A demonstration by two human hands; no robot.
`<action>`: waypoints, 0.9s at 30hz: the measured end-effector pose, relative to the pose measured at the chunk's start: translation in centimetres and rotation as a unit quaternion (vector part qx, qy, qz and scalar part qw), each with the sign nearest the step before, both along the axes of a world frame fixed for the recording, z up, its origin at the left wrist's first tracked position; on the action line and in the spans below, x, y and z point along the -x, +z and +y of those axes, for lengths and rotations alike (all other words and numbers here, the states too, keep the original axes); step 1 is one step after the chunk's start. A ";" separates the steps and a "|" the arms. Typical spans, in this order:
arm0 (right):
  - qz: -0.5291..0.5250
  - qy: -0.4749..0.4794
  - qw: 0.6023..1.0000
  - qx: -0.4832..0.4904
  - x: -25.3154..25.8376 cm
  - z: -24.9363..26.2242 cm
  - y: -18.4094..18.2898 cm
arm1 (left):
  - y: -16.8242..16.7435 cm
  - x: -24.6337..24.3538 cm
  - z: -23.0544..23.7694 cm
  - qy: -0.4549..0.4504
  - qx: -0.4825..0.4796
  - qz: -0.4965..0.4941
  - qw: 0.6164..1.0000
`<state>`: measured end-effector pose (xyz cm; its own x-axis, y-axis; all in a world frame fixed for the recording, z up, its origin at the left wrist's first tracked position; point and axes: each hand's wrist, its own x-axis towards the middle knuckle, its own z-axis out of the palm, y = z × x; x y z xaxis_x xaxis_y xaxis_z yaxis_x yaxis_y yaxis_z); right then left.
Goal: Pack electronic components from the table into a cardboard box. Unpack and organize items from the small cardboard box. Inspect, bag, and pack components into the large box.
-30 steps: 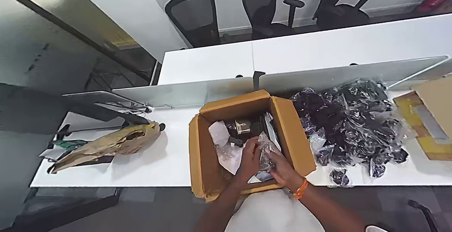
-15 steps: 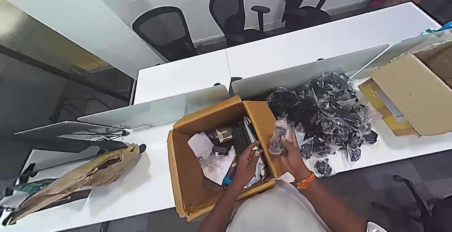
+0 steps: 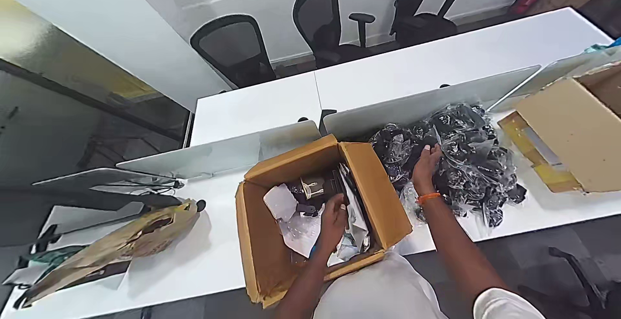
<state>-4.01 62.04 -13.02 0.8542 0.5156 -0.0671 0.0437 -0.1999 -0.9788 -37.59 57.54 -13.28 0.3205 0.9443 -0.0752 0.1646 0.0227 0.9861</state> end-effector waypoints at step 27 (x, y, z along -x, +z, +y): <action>-0.399 0.521 0.755 -0.013 16.6 -6.4 2.2 | -7.1 10.1 4.7 -0.350 0.150 0.349 0.856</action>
<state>-20.65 55.65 -10.81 -0.2525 0.9278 0.2747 0.7413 0.3679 -0.5614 -47.66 62.23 -20.40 0.5785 0.4428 -0.6851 0.7882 -0.0871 0.6092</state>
